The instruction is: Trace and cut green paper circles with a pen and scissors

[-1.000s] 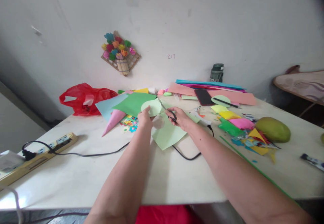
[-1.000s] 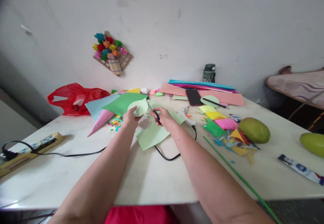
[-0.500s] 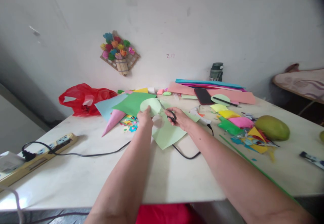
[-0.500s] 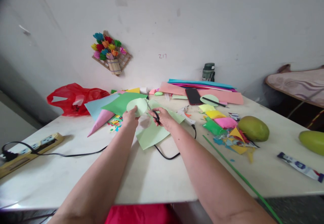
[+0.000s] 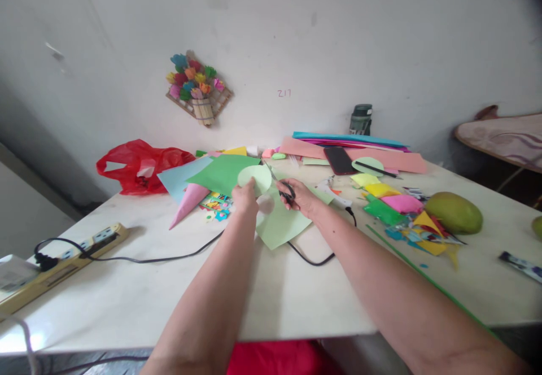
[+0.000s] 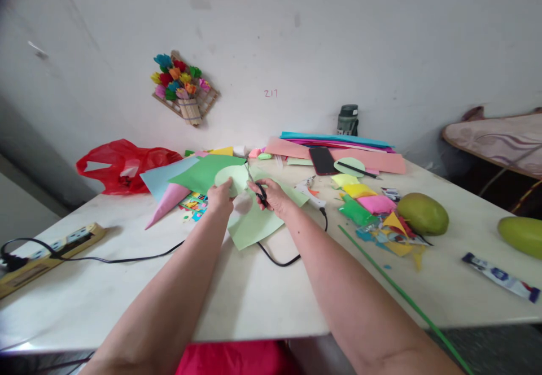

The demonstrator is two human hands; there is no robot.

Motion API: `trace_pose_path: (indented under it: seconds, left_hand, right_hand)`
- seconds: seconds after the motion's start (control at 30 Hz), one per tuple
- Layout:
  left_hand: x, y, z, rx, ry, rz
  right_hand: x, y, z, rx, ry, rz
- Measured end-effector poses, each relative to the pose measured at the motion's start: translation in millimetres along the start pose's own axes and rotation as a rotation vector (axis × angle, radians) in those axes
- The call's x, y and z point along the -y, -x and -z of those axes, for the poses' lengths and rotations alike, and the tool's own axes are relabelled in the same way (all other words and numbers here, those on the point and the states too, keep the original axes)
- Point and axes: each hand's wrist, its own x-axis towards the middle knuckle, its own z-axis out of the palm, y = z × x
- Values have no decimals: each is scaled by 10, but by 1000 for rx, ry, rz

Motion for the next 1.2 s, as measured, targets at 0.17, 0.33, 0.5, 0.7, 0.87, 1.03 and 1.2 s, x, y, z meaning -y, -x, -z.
trace_pose_path:
  seconds: [0.17, 0.33, 0.5, 0.7, 0.87, 1.03, 1.2]
  left_hand:
    - [6, 18, -2, 15, -16, -1]
    - [10, 12, -6, 9, -2, 1]
    - [6, 9, -2, 22, 27, -8]
    - [-28, 13, -3, 21, 57, 6]
    - [-64, 11, 7, -37, 26, 16]
    - [-72, -11, 5, -38, 23, 7]
    - [-54, -21, 0, 4, 13, 5]
  right_hand:
    - [10, 6, -7, -23, 1, -7]
    - [27, 12, -21, -58, -33, -23]
    - [0, -30, -28, -84, -44, -8]
    - [-9, -57, -34, -123, 0, -10]
    - [13, -32, -36, -111, 11, -12]
    - [12, -16, -17, -81, 2, -26]
    - [24, 6, -11, -47, -32, -18]
